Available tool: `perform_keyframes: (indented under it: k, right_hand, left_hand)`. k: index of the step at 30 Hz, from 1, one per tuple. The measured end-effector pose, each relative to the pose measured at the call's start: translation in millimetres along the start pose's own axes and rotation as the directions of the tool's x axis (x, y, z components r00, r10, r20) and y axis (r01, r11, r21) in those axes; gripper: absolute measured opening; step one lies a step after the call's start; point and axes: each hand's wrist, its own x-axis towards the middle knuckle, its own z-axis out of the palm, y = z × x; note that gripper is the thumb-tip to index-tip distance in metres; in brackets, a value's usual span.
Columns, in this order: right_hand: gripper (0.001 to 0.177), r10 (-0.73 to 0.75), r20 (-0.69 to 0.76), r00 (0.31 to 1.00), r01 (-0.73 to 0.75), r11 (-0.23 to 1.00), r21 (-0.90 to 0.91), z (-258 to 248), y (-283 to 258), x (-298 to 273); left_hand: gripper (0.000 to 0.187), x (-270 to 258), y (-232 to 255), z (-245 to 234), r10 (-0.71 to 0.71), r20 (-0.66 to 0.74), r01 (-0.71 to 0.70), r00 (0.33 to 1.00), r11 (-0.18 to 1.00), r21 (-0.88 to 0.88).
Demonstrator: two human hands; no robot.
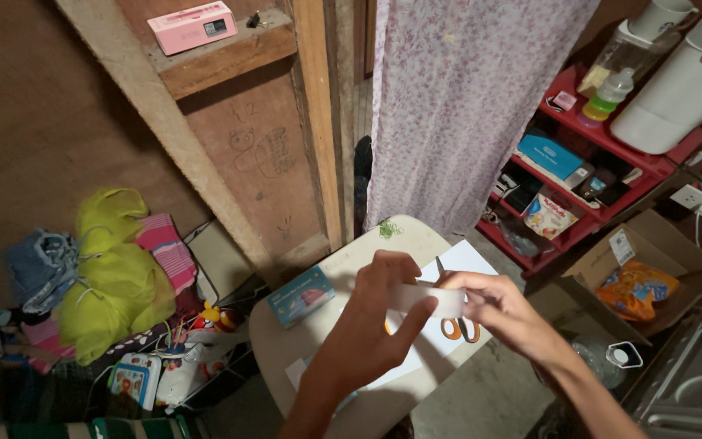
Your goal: The person folds a white sheet of paper, cuts it in half with scissors, then wraps a small orange box with the cut paper and secures it with clear tape. The wrapped box is placed on the table.
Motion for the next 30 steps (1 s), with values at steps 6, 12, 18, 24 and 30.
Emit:
perform_keyframes:
  k: [6, 12, 18, 24, 30]
  right_hand:
    - [0.033, 0.167, -0.114, 0.979, -0.182, 0.973, -0.144, 1.5, -1.3, -0.3]
    - [0.031, 0.103, -0.034, 0.994, -0.106, 0.99, -0.091, 2.0, -4.0, -0.1]
    - [0.046, 0.198, -0.068, 0.978, -0.209, 0.923, -0.324, 11.9, -20.4, 5.3]
    - [0.04, 0.206, -0.315, 0.926, -0.314, 0.885, -0.344, 33.5, -15.4, 9.9]
    - [0.045, -0.008, -0.321, 0.947, -0.161, 0.853, -0.496, 39.2, -5.4, 10.2]
  left_hand:
    - [0.037, -2.0, 3.3, 2.9, 0.019, -0.025, -0.02, 1.0, 0.999, -0.04]
    - [0.034, -4.0, -5.9, 0.3, -0.047, 0.028, 0.049, 0.998, 0.997, -0.058]
    - [0.02, 12.5, -27.9, -1.7, -0.01, -0.076, -0.001, 0.997, 0.991, -0.137]
    - [0.018, 2.2, -25.2, 21.4, 0.198, -0.266, -0.117, 0.944, 0.95, 0.29]
    - [0.01, -0.7, -23.2, 30.1, 0.061, -0.319, -0.035, 0.946, 0.996, 0.084]
